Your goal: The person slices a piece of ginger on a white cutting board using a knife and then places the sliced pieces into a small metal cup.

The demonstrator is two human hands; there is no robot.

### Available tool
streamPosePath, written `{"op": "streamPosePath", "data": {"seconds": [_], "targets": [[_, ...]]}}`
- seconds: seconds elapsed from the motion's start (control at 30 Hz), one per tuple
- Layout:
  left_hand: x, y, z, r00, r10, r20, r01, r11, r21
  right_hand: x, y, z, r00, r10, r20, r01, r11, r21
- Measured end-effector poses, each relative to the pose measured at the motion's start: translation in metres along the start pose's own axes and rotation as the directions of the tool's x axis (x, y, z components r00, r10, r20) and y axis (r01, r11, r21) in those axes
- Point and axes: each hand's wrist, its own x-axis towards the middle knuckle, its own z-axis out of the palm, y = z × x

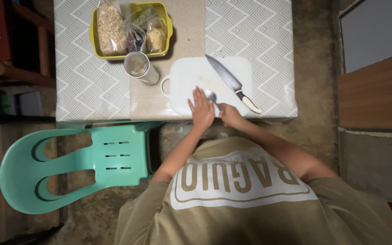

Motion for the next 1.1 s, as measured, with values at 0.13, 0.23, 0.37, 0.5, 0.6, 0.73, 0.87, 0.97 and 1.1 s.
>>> {"op": "streamPosePath", "data": {"seconds": [0.13, 0.23, 0.37, 0.5, 0.6, 0.73, 0.87, 0.97, 1.1], "targets": [[-0.005, -0.019, -0.008, 0.991, -0.094, -0.091, 0.092, 0.995, -0.027, 0.020, 0.040, -0.016, 0.969, -0.099, -0.228, 0.065, 0.986, -0.154], [-0.009, -0.025, -0.009, 0.990, -0.108, -0.088, 0.115, 0.990, 0.077, 0.025, 0.046, -0.023, 0.935, -0.245, -0.258, 0.143, 0.923, -0.358], [-0.006, -0.017, -0.004, 0.997, -0.068, -0.031, 0.071, 0.993, 0.096, 0.018, 0.025, -0.005, 0.902, -0.394, -0.177, 0.288, 0.854, -0.434], [-0.004, -0.009, 0.000, 0.999, -0.050, -0.015, 0.051, 0.996, 0.073, 0.005, -0.003, 0.017, 0.930, -0.349, -0.116, 0.278, 0.873, -0.400], [0.001, -0.004, 0.002, 0.998, -0.068, 0.008, 0.068, 0.997, 0.032, 0.004, -0.013, 0.020, 0.957, -0.285, -0.064, 0.251, 0.914, -0.319], [0.001, -0.001, -0.002, 0.999, -0.048, -0.025, 0.049, 0.998, 0.037, 0.020, 0.011, 0.019, 0.988, -0.132, -0.083, 0.117, 0.979, -0.166], [0.002, 0.000, -0.012, 1.000, 0.000, 0.012, 0.000, 1.000, -0.029, 0.035, 0.037, 0.015, 0.917, -0.354, -0.185, 0.332, 0.933, -0.138], [0.003, -0.007, -0.020, 0.998, -0.013, -0.058, 0.009, 0.997, -0.071, 0.032, 0.044, 0.002, 0.995, 0.090, -0.033, -0.087, 0.992, 0.092], [-0.003, -0.027, -0.027, 0.987, -0.116, -0.111, 0.121, 0.992, 0.040, 0.028, 0.051, -0.017, 0.945, -0.220, -0.242, 0.174, 0.965, -0.198]]}}
